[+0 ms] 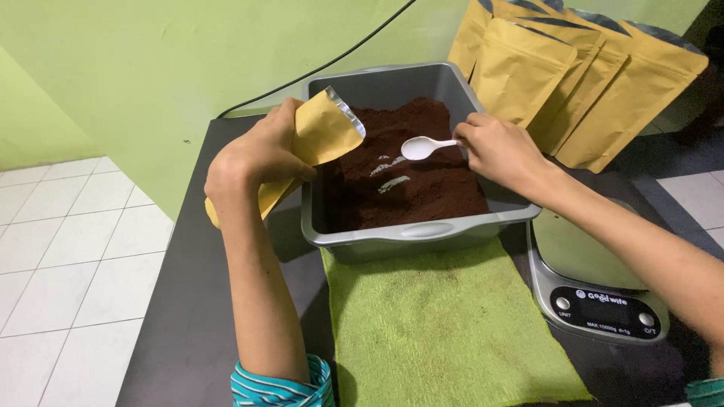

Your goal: Filling a coffee bag with ground coffee using a spoon, weighing it on a digital scale for precision, and folding the top to close it.

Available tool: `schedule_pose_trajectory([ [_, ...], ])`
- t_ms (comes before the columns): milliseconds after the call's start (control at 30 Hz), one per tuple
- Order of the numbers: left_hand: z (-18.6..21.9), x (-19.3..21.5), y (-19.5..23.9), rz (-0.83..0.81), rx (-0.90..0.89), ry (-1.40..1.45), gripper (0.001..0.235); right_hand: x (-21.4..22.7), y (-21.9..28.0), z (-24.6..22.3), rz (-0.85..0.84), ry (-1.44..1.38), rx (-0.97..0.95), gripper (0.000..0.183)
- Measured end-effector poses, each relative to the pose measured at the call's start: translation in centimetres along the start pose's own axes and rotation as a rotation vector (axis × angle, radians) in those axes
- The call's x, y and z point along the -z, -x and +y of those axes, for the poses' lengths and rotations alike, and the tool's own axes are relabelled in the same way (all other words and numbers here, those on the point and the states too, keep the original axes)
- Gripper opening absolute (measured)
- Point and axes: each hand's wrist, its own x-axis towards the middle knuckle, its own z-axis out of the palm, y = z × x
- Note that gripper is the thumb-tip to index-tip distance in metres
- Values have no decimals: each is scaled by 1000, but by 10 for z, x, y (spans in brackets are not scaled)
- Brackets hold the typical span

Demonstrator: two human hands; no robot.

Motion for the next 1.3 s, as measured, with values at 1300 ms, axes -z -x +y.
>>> schedule_pose_trajectory([
  [1300,-5,-5,-8,-5,-14,-2,103,-64,-65,-54,-406,-314,-11,20],
])
